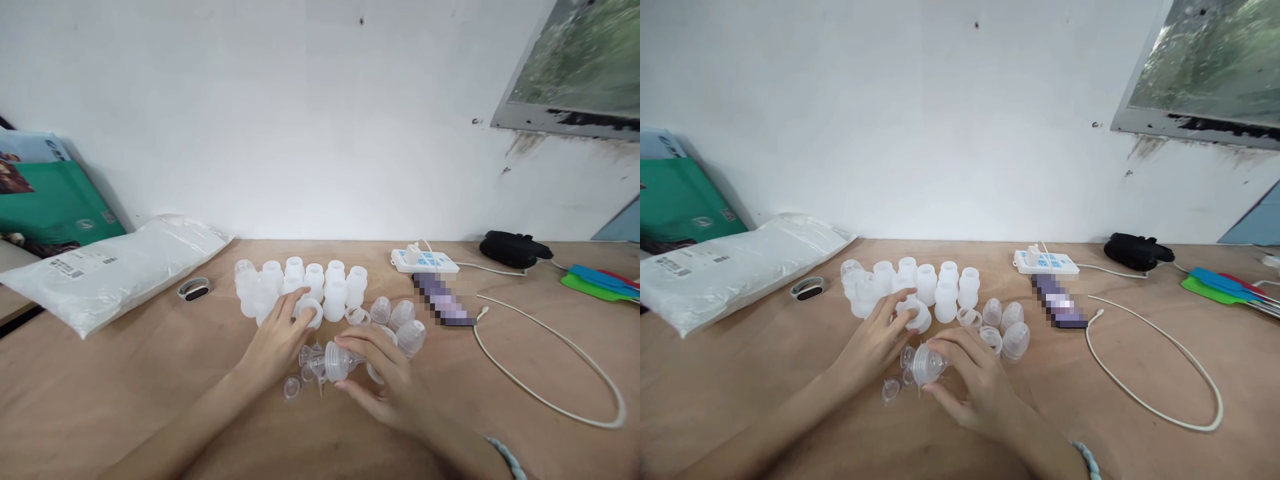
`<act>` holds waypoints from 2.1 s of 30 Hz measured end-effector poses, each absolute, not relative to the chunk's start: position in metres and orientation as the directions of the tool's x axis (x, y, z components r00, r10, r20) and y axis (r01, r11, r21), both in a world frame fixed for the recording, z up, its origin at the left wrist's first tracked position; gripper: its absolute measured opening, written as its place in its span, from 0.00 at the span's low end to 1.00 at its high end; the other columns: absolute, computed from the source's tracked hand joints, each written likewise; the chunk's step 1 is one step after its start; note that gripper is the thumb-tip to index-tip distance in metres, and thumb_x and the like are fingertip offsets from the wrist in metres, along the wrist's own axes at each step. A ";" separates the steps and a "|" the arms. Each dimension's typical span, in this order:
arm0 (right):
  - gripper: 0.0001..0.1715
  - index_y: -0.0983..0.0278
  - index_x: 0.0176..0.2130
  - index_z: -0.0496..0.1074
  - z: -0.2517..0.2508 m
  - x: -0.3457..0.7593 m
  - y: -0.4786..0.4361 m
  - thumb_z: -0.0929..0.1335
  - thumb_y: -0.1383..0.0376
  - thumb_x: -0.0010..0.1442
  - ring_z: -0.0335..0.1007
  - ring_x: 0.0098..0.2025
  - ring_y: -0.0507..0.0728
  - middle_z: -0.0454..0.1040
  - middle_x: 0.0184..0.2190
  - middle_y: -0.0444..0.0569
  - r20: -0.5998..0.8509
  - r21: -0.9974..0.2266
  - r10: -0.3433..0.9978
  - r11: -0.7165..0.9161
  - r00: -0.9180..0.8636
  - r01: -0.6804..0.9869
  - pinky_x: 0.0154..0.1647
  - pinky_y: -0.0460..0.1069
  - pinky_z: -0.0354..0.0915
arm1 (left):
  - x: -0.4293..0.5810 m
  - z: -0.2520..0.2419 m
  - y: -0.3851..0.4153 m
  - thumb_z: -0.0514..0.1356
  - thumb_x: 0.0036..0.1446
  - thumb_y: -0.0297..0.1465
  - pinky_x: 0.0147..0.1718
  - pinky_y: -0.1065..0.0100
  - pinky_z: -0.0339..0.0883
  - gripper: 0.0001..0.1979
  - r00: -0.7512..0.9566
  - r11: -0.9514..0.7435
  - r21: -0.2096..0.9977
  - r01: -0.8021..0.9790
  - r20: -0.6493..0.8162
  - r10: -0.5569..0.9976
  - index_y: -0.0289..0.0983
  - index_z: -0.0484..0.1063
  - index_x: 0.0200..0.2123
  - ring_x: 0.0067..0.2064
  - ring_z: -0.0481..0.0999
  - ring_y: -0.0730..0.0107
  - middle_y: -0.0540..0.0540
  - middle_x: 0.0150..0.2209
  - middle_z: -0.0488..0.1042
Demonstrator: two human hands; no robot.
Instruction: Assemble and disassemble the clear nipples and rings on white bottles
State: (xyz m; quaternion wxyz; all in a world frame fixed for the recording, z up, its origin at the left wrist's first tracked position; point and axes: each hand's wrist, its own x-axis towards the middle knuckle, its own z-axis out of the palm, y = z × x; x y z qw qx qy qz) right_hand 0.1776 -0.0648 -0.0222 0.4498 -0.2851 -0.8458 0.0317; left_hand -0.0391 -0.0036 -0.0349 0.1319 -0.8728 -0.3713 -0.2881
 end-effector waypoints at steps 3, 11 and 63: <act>0.20 0.63 0.56 0.65 -0.023 0.178 -0.065 0.67 0.66 0.64 0.72 0.48 0.60 0.75 0.46 0.56 0.739 -0.319 0.525 0.825 -0.421 0.467 0.48 0.55 0.71 | -0.040 -0.033 -0.007 0.50 0.64 0.21 0.44 0.58 0.73 0.11 0.582 -0.747 0.025 0.665 0.610 0.538 0.38 0.62 0.46 0.51 0.73 0.57 0.37 0.53 0.69; 0.24 0.63 0.58 0.64 -0.026 0.181 -0.067 0.67 0.70 0.63 0.70 0.52 0.61 0.72 0.49 0.57 0.772 -0.360 0.554 0.785 -0.311 0.504 0.51 0.56 0.72 | -0.047 -0.014 -0.029 0.57 0.59 0.25 0.43 0.57 0.68 0.24 0.571 -0.879 0.152 0.452 0.708 0.416 0.39 0.54 0.57 0.46 0.74 0.58 0.38 0.49 0.73; 0.23 0.58 0.60 0.59 -0.035 0.184 -0.055 0.64 0.60 0.67 0.72 0.40 0.56 0.75 0.39 0.48 0.275 -0.900 0.897 0.366 -0.345 0.236 0.45 0.54 0.70 | -0.049 -0.023 -0.042 0.45 0.68 0.21 0.44 0.60 0.72 0.21 0.778 -0.865 -0.204 0.458 0.564 0.279 0.31 0.60 0.62 0.47 0.79 0.58 0.36 0.54 0.76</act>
